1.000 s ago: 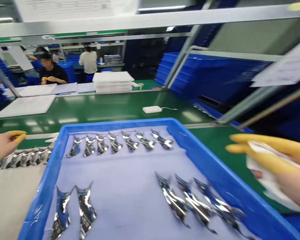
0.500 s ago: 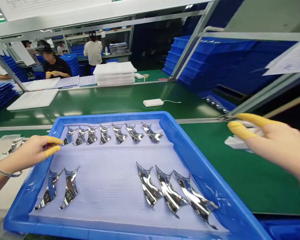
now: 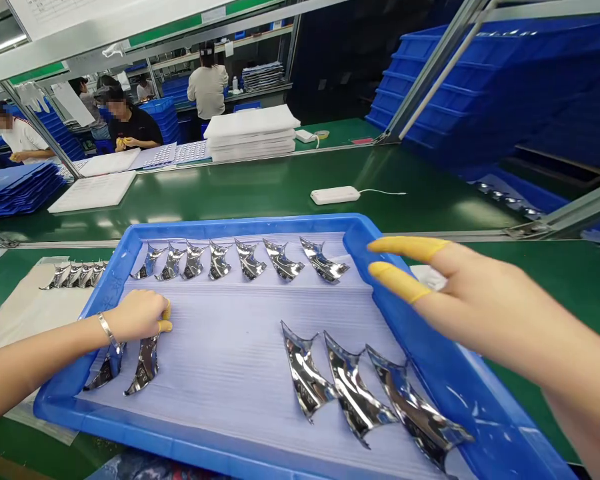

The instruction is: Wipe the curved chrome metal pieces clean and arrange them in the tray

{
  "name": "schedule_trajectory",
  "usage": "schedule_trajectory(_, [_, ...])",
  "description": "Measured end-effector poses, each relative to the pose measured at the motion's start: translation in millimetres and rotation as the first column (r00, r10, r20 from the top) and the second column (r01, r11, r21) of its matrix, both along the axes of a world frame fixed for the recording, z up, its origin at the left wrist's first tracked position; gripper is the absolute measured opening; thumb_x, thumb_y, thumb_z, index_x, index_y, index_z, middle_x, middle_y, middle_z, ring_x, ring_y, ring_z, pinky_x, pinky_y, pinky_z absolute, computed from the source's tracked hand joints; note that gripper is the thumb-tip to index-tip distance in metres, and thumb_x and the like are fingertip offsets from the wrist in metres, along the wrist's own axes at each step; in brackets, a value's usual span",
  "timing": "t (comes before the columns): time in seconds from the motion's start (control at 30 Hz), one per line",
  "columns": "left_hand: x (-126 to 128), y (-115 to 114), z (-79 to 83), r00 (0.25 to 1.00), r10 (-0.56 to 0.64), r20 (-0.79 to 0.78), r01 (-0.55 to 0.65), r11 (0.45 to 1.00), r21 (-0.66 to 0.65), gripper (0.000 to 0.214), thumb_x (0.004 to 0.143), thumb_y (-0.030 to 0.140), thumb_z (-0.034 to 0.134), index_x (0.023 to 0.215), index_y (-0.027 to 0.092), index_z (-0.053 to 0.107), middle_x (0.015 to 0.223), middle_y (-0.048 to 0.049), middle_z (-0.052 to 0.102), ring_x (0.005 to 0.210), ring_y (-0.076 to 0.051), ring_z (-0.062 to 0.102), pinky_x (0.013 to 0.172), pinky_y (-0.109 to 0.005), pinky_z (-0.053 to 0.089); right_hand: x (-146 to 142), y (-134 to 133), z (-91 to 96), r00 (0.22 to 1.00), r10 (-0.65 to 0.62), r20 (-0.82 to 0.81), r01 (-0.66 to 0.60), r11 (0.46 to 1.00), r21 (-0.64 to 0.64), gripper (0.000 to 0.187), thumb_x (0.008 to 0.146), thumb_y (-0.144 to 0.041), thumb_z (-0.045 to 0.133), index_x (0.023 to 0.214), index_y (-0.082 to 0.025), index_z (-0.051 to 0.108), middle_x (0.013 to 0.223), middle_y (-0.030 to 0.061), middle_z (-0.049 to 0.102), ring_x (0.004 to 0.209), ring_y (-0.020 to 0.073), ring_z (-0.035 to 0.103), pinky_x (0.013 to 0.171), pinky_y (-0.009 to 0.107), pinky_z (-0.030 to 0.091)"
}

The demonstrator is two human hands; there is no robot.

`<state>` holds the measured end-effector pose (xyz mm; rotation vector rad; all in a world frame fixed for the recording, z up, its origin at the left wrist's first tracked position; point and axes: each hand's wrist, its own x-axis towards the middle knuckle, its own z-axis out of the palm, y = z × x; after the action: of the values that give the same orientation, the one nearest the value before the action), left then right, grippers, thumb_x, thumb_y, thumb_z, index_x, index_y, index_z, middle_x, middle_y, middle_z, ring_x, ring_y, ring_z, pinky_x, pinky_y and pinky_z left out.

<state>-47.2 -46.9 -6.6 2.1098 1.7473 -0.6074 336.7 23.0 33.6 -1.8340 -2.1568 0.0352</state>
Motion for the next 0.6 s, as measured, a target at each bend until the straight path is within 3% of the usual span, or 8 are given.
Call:
schedule_trajectory(0.07, [-1, 0, -0.3, 0.999, 0.035, 0.031, -0.035, 0.999, 0.0, 0.022, 0.084, 0.032, 0.051, 0.088, 0.011, 0.058, 0.086, -0.0042, 0.06, 0.079, -0.016, 0.057, 0.073, -0.035, 0.047, -30, -15, 15.8, 0.992, 0.082, -0.099, -0.09, 0.992, -0.083, 0.05, 0.072, -0.057, 0.035, 0.101, -0.023, 0.058, 0.108, 0.0071, 0.059, 0.086, 0.0258, 0.059, 0.077, 0.04, 0.048])
schedule_trajectory(0.13, [-1, -1, 4.5, 0.993, 0.064, 0.097, -0.065, 0.998, 0.009, 0.022, 0.084, 0.032, 0.052, 0.082, 0.011, 0.058, 0.079, -0.0027, 0.059, 0.073, -0.014, 0.057, 0.069, -0.033, 0.047, -52, -25, 23.8, 0.968, 0.196, -0.156, -0.219, 0.965, -0.142, 0.047, 0.071, -0.052, 0.039, 0.102, -0.021, 0.057, 0.107, 0.0079, 0.06, 0.092, 0.0276, 0.057, 0.082, 0.043, 0.046])
schedule_trajectory(0.3, [6, -4, 37.7, 0.9, 0.064, 0.431, -0.101, 0.993, 0.064, 0.016, 0.079, 0.024, 0.053, 0.069, 0.013, 0.056, 0.059, 0.0008, 0.054, 0.056, -0.012, 0.051, 0.058, -0.028, 0.043, -79, -37, 24.1, 0.876, 0.384, -0.292, -0.445, 0.877, -0.183, 0.041, 0.077, -0.044, 0.041, 0.104, -0.019, 0.058, 0.109, 0.0077, 0.058, 0.1, 0.0271, 0.053, 0.089, 0.045, 0.043])
schedule_trajectory(0.37, [12, -3, 53.2, 0.797, 0.041, 0.602, -0.103, 0.992, 0.068, 0.014, 0.079, 0.023, 0.051, 0.07, 0.014, 0.056, 0.061, 0.0002, 0.056, 0.056, -0.012, 0.05, 0.056, -0.025, 0.042, -88, -40, 24.5, 0.839, 0.429, -0.335, -0.51, 0.834, -0.211, 0.039, 0.079, -0.044, 0.043, 0.104, -0.019, 0.059, 0.109, 0.0072, 0.058, 0.1, 0.0272, 0.053, 0.087, 0.045, 0.044])
schedule_trajectory(0.47, [22, 0, 69.9, 0.583, 0.003, 0.812, -0.118, 0.99, 0.081, 0.013, 0.08, 0.024, 0.05, 0.074, 0.014, 0.056, 0.071, -0.0022, 0.059, 0.065, -0.012, 0.053, 0.062, -0.023, 0.044, -103, -43, 26.1, 0.794, 0.445, -0.414, -0.578, 0.764, -0.287, 0.037, 0.082, -0.042, 0.046, 0.108, -0.018, 0.057, 0.11, 0.0074, 0.057, 0.098, 0.0267, 0.053, 0.084, 0.043, 0.046])
schedule_trajectory(0.6, [34, 0, 77.0, 0.298, 0.003, 0.955, -0.142, 0.989, 0.041, 0.015, 0.079, 0.027, 0.053, 0.077, 0.013, 0.057, 0.073, -0.004, 0.058, 0.068, -0.013, 0.054, 0.063, -0.024, 0.045, -119, -46, 23.0, 0.718, 0.383, -0.581, -0.644, 0.682, -0.346, 0.033, 0.085, -0.036, 0.049, 0.11, -0.015, 0.055, 0.108, 0.0083, 0.058, 0.093, 0.0233, 0.054, 0.083, 0.04, 0.046])
